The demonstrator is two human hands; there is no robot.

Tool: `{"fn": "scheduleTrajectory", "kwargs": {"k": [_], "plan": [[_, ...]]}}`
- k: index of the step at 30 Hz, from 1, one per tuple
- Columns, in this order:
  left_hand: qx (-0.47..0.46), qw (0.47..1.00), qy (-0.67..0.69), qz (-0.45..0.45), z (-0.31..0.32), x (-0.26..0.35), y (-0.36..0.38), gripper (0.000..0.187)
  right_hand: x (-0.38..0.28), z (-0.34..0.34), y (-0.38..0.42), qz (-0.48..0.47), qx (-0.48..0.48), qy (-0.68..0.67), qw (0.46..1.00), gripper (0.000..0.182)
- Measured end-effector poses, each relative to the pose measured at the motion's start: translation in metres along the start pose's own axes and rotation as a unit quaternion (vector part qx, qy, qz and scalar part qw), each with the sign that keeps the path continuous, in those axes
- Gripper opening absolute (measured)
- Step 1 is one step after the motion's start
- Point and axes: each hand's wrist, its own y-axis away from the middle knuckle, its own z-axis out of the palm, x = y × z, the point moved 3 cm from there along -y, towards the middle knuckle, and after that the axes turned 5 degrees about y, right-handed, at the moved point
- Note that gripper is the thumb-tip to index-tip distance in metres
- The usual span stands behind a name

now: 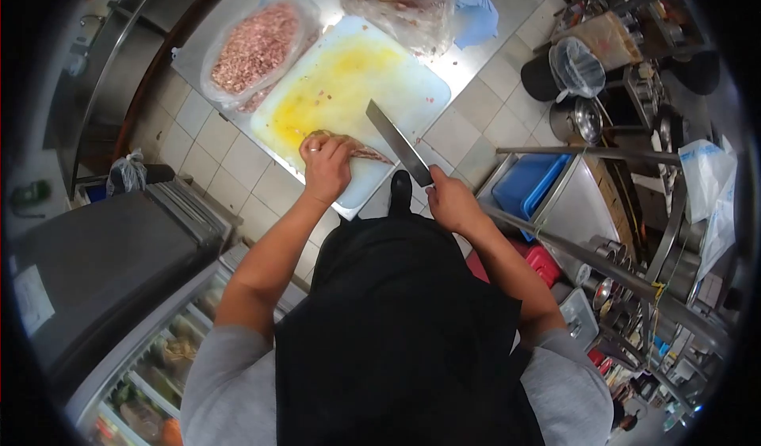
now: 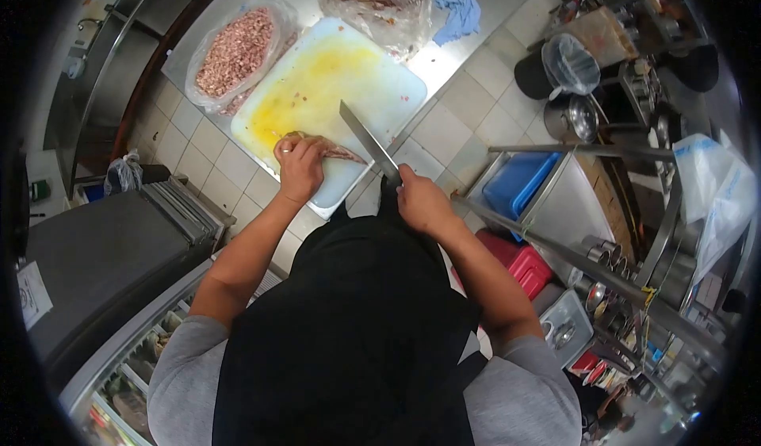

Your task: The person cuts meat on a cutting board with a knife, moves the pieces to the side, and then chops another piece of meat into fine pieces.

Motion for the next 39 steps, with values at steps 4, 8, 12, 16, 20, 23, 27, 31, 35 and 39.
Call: {"fn": "scheduleTrajectory", "kwargs": {"k": [4, 8, 12, 16, 20, 23, 27, 31, 35, 39], "plan": [[0.016, 0.996, -0.070, -0.059, 0.005, 0.008, 0.003, 0.031, -0.014, -0.017, 0.009, -0.021, 0.011, 0.055, 0.998, 0.028], [0.022, 0.995, -0.064, -0.079, 0.013, 0.010, 0.011, 0.033, -0.035, -0.030, 0.021, -0.035, 0.014, 0.057, 0.998, 0.031], [-0.005, 0.993, -0.079, -0.084, 0.011, 0.012, 0.006, 0.033, -0.048, -0.043, 0.025, -0.065, -0.029, 0.112, 0.991, 0.038], [0.009, 0.993, -0.080, -0.086, 0.012, 0.009, 0.007, 0.027, -0.055, -0.049, 0.027, -0.089, -0.060, 0.135, 0.985, 0.042], [0.012, 0.994, -0.074, -0.083, 0.012, 0.011, 0.007, 0.024, -0.058, -0.056, 0.030, -0.115, -0.051, 0.159, 0.979, 0.036], [0.009, 0.995, -0.067, -0.075, 0.015, 0.007, 0.010, 0.027, -0.065, -0.059, 0.022, -0.107, -0.070, 0.175, 0.976, 0.033], [0.023, 0.995, -0.071, -0.073, 0.014, 0.008, 0.008, 0.026, -0.074, -0.045, -0.003, -0.095, -0.086, 0.158, 0.979, 0.042], [0.021, 0.995, -0.064, -0.078, 0.015, 0.008, 0.009, 0.026, -0.067, -0.054, 0.013, -0.086, -0.076, 0.154, 0.981, 0.038], [0.007, 0.995, -0.070, -0.077, 0.014, 0.006, 0.009, 0.029, -0.068, -0.058, 0.011, -0.069, -0.107, 0.164, 0.978, 0.037], [0.034, 0.994, -0.070, -0.072, 0.014, 0.007, 0.006, 0.031, -0.082, -0.055, -0.020, -0.083, -0.119, 0.179, 0.973, 0.032]]}}
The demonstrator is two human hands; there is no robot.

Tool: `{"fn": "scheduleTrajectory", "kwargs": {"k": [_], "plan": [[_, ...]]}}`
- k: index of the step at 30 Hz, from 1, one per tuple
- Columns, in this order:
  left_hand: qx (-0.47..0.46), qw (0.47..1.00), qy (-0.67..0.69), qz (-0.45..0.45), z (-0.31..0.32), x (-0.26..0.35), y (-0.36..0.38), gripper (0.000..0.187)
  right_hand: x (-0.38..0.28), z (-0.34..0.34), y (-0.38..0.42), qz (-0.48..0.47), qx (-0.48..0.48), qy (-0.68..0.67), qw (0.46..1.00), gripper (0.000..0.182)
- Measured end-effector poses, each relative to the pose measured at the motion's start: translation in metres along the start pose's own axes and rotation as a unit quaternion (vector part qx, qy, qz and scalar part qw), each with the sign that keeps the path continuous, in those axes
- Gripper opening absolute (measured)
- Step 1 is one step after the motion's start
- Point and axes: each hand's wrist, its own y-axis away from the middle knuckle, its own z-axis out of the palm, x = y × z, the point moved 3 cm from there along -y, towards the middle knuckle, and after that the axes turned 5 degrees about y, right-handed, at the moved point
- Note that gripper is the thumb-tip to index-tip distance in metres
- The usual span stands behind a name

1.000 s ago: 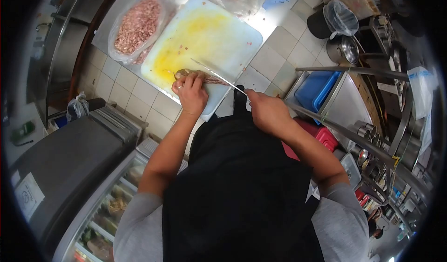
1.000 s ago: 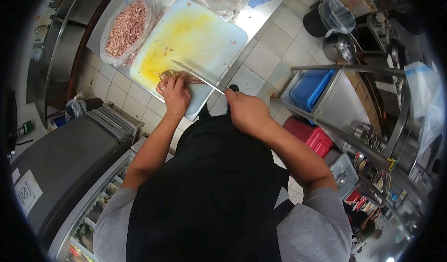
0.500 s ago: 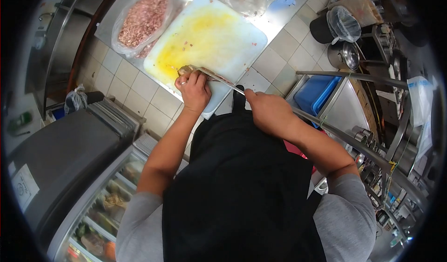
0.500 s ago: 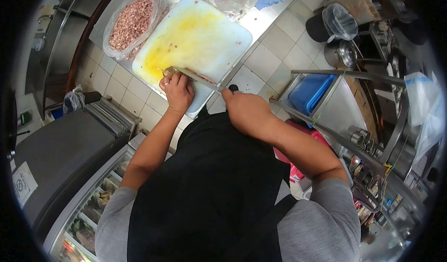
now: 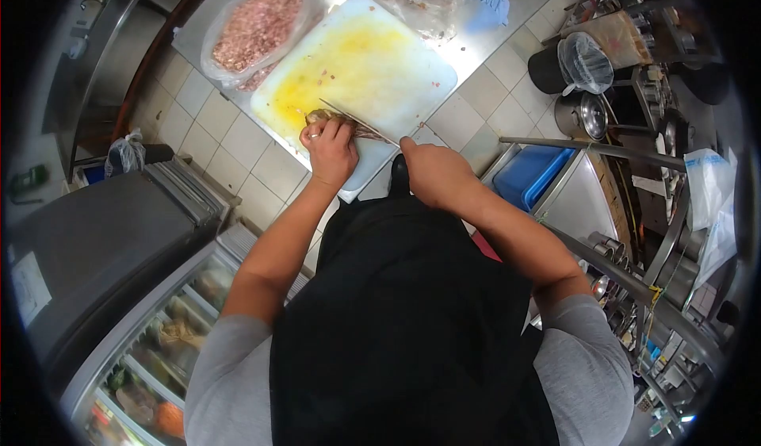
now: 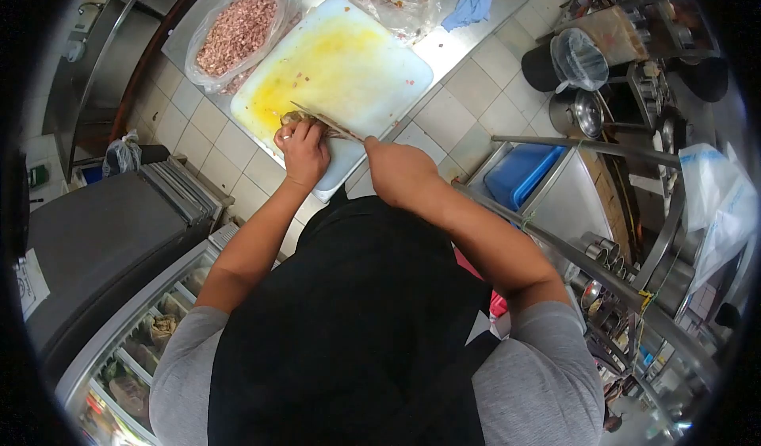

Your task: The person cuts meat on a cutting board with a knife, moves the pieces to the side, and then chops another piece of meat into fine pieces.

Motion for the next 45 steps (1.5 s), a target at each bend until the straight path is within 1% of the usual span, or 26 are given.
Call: {"fn": "scheduleTrajectory", "kwargs": {"k": [2, 4, 5, 7, 9, 11, 14, 16, 19, 20, 22, 23, 25, 28, 29, 31, 32, 34, 35, 37, 38, 40, 43, 45], "plan": [[-0.022, 1.000, 0.007, -0.004, 0.000, 0.000, 0.003, 0.034, 0.001, 0.003, 0.004, 0.005, -0.014, -0.006, 1.000, 0.033], [-0.015, 1.000, 0.010, -0.007, 0.002, 0.001, 0.004, 0.033, 0.014, 0.009, 0.020, 0.023, 0.006, -0.019, 1.000, 0.036], [-0.009, 1.000, 0.011, -0.009, 0.002, -0.001, 0.004, 0.033, 0.018, 0.008, 0.025, 0.016, 0.005, -0.013, 1.000, 0.036], [-0.007, 1.000, 0.010, -0.008, 0.001, -0.002, 0.004, 0.032, 0.022, 0.010, 0.032, 0.023, -0.021, 0.004, 1.000, 0.033], [-0.004, 1.000, 0.015, 0.004, 0.001, -0.002, 0.003, 0.031, 0.016, 0.011, 0.018, 0.012, -0.007, -0.001, 1.000, 0.033], [-0.032, 0.999, -0.004, -0.005, 0.006, -0.006, 0.005, 0.034, 0.006, 0.012, -0.007, 0.006, 0.015, -0.007, 1.000, 0.032], [-0.036, 0.999, -0.012, -0.010, 0.002, -0.001, 0.003, 0.033, 0.001, 0.018, -0.035, 0.005, 0.023, -0.023, 0.999, 0.032], [-0.024, 1.000, -0.015, -0.010, 0.004, 0.000, 0.002, 0.032, 0.001, 0.021, -0.038, -0.019, 0.021, -0.028, 0.999, 0.032], [-0.009, 1.000, -0.019, -0.020, 0.004, -0.001, 0.004, 0.031, 0.019, 0.019, -0.005, -0.017, 0.022, -0.010, 1.000, 0.032], [0.000, 1.000, -0.014, -0.010, 0.005, -0.002, 0.003, 0.030, 0.024, 0.019, -0.001, -0.026, 0.020, -0.002, 0.999, 0.032], [0.012, 1.000, -0.010, -0.002, 0.005, -0.001, 0.004, 0.026, 0.034, 0.028, 0.002, -0.011, -0.015, 0.011, 1.000, 0.030], [0.013, 1.000, -0.012, -0.008, 0.003, -0.001, 0.006, 0.026, 0.032, 0.035, -0.010, -0.015, -0.018, 0.014, 1.000, 0.030], [-0.015, 1.000, -0.014, -0.018, 0.003, 0.001, 0.003, 0.025, 0.019, 0.042, -0.048, -0.022, 0.019, -0.008, 1.000, 0.028], [-0.022, 1.000, -0.017, -0.010, 0.001, -0.001, 0.003, 0.025, 0.001, 0.030, -0.083, -0.033, 0.029, -0.012, 0.999, 0.027], [-0.024, 1.000, -0.019, -0.005, 0.000, -0.002, 0.007, 0.025, 0.006, 0.036, -0.089, -0.033, 0.032, -0.017, 0.999, 0.027], [-0.024, 0.999, 0.021, 0.003, -0.002, -0.004, 0.000, 0.023, 0.025, 0.040, -0.099, -0.072, 0.056, -0.045, 0.995, 0.025], [-0.038, 0.999, 0.029, 0.005, -0.007, -0.003, 0.000, 0.023, 0.037, 0.039, -0.098, -0.072, 0.058, -0.044, 0.995, 0.025], [-0.043, 0.998, 0.036, 0.012, -0.015, -0.004, -0.001, 0.024, 0.047, 0.034, -0.088, -0.118, 0.087, -0.102, 0.984, 0.025], [-0.047, 0.998, 0.042, 0.022, -0.016, -0.005, 0.000, 0.025, 0.049, 0.033, -0.081, -0.121, 0.081, -0.100, 0.984, 0.025], [-0.051, 0.998, 0.041, 0.009, -0.019, -0.008, 0.000, 0.027, 0.041, 0.020, -0.057, -0.070, 0.090, -0.064, 0.991, 0.025], [-0.041, 0.998, 0.050, 0.009, -0.021, -0.007, -0.002, 0.028, 0.032, 0.012, -0.045, -0.072, 0.088, -0.062, 0.992, 0.025], [-0.031, 0.998, 0.061, 0.009, -0.018, -0.010, -0.004, 0.029, 0.022, 0.000, -0.023, -0.010, 0.094, -0.034, 0.995, 0.023], [-0.030, 0.997, 0.065, 0.003, -0.011, -0.017, 0.001, 0.032, 0.021, 0.002, -0.008, 0.007, 0.098, -0.024, 0.995, 0.022], [-0.035, 0.999, 0.032, 0.012, -0.008, -0.017, 0.002, 0.032, 0.017, 0.004, 0.001, 0.013, 0.088, -0.015, 0.996, 0.021]]}}
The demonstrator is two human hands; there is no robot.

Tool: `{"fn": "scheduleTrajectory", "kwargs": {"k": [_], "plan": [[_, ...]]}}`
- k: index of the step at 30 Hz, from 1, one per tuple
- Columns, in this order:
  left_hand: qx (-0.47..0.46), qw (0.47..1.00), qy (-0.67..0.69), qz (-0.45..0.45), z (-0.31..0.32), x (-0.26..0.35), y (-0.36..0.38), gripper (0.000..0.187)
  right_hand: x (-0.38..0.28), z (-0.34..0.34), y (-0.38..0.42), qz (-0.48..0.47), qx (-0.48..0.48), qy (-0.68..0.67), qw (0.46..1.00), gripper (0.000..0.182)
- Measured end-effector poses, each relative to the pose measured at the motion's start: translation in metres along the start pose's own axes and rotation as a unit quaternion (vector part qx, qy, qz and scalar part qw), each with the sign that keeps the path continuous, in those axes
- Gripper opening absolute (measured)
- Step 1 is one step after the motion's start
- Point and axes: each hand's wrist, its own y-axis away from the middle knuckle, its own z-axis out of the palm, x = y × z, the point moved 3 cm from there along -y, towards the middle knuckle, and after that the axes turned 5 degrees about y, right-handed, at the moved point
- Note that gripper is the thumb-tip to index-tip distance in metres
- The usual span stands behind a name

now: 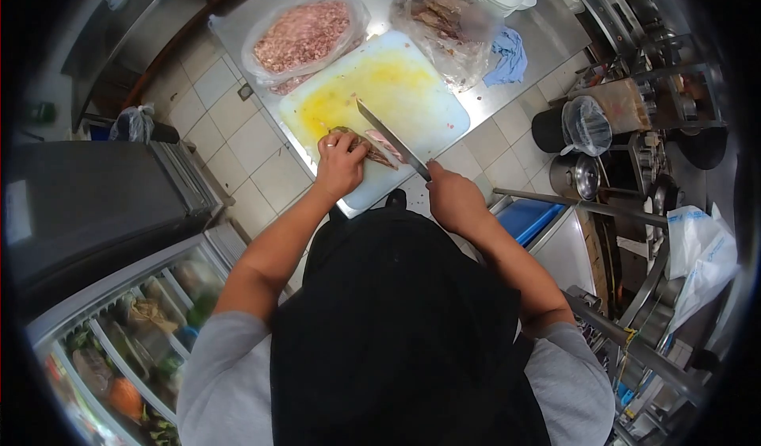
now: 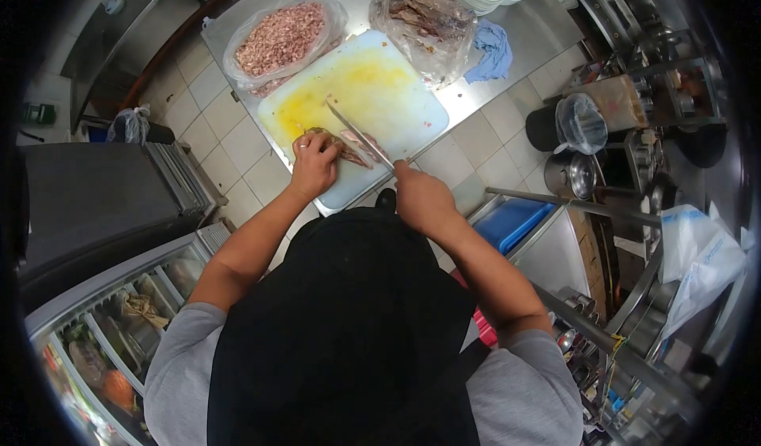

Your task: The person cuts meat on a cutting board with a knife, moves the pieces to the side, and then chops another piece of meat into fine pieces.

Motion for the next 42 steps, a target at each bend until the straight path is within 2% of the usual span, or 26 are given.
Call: {"fn": "scheduleTrajectory", "kwargs": {"k": [7, 14, 16, 20, 22, 28, 32, 35, 38, 40, 42], "plan": [[0.008, 1.000, -0.013, 0.005, 0.001, 0.001, 0.001, 0.033, -0.008, -0.008, 0.013, -0.001, -0.071, 0.022, 0.997, 0.022], [-0.006, 1.000, -0.014, 0.002, 0.002, -0.002, 0.002, 0.033, -0.014, -0.006, 0.008, -0.017, -0.087, 0.028, 0.996, 0.023], [-0.008, 1.000, -0.011, 0.007, 0.001, -0.002, 0.001, 0.034, -0.015, 0.000, -0.001, -0.030, -0.059, 0.027, 0.997, 0.024], [-0.008, 1.000, -0.006, 0.006, 0.003, -0.003, 0.000, 0.034, -0.028, 0.006, -0.029, -0.011, -0.072, 0.049, 0.996, 0.026], [-0.006, 1.000, -0.010, 0.001, 0.003, -0.004, 0.002, 0.034, -0.027, 0.011, -0.031, -0.016, -0.064, 0.065, 0.996, 0.033], [-0.002, 1.000, 0.000, 0.008, 0.003, -0.004, 0.001, 0.033, -0.014, -0.003, 0.003, -0.015, -0.094, 0.066, 0.993, 0.034], [-0.013, 1.000, 0.003, 0.005, 0.003, -0.004, 0.000, 0.034, -0.026, 0.017, -0.032, -0.018, -0.080, 0.064, 0.995, 0.029], [-0.012, 1.000, -0.004, 0.004, 0.003, -0.004, 0.000, 0.035, -0.026, 0.027, -0.043, -0.024, -0.069, 0.059, 0.996, 0.035], [-0.003, 1.000, -0.004, 0.010, 0.002, -0.003, 0.000, 0.036, -0.013, 0.018, -0.020, -0.046, -0.077, 0.052, 0.995, 0.039], [0.003, 1.000, -0.009, 0.010, 0.002, -0.005, -0.001, 0.036, -0.007, 0.012, -0.011, -0.007, -0.140, 0.069, 0.988, 0.041], [-0.007, 1.000, -0.004, 0.009, 0.004, -0.006, 0.001, 0.036, -0.008, 0.031, -0.028, -0.019, -0.116, 0.065, 0.991, 0.040]]}}
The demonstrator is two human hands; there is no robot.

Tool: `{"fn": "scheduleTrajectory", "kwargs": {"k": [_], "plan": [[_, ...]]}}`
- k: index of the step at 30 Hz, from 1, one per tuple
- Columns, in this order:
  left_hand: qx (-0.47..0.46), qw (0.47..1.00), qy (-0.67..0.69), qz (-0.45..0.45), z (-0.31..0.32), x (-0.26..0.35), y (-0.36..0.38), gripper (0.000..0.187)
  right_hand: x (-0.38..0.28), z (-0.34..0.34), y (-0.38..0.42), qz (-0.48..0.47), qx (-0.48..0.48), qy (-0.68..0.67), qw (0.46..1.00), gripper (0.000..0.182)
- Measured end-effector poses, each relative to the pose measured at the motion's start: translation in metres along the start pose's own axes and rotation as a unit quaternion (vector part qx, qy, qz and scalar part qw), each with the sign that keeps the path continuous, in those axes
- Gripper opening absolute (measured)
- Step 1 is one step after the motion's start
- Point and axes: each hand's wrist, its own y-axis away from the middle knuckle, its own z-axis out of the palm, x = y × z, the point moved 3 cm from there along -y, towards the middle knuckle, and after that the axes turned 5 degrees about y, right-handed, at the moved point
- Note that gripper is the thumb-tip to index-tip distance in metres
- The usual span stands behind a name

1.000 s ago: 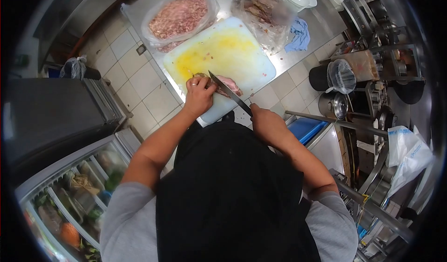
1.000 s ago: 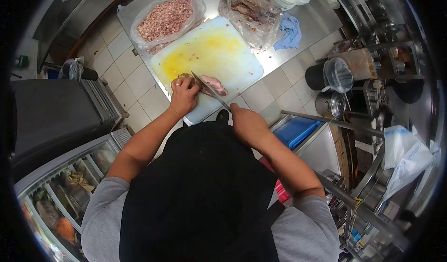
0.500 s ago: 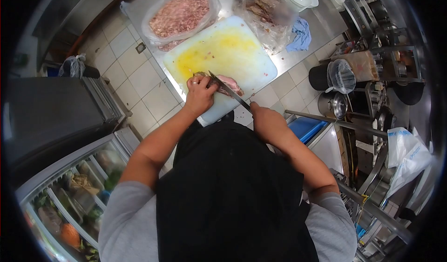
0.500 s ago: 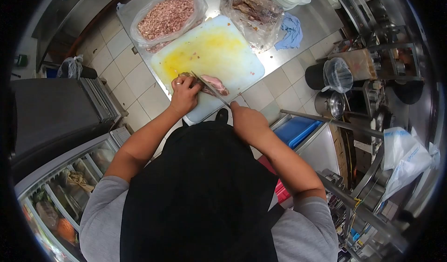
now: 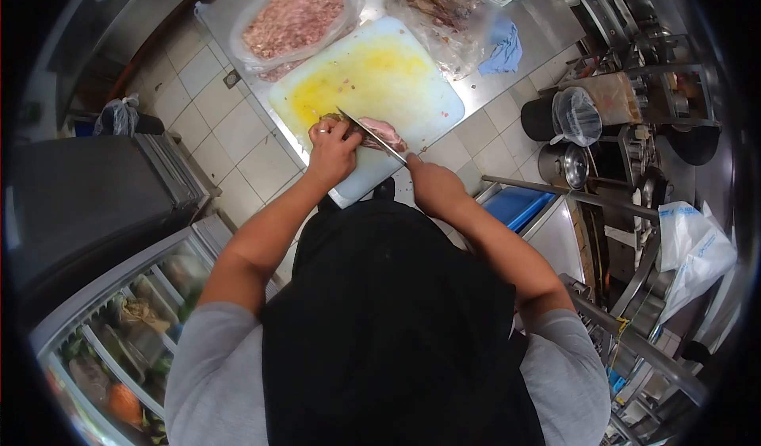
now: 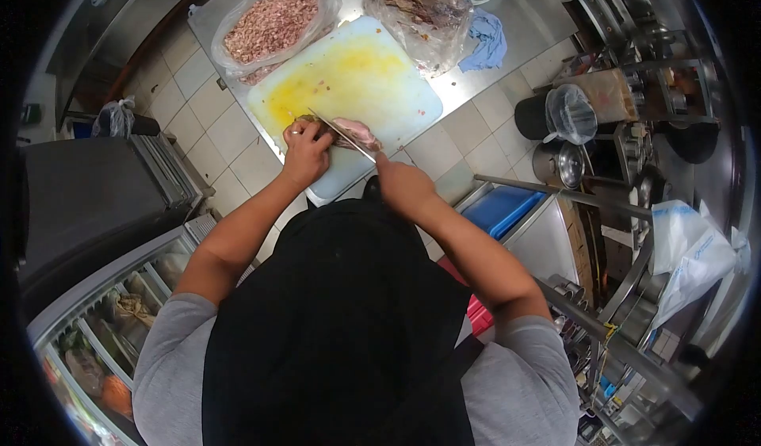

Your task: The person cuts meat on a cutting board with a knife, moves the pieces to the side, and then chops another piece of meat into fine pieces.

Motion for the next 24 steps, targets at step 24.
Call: {"fn": "scheduleTrajectory", "kwargs": {"k": [24], "plan": [[0.043, 0.999, 0.021, -0.017, -0.012, -0.012, -0.005, 0.037, -0.007, -0.026, 0.031, -0.005, 0.058, -0.028, 0.998, 0.036]]}}
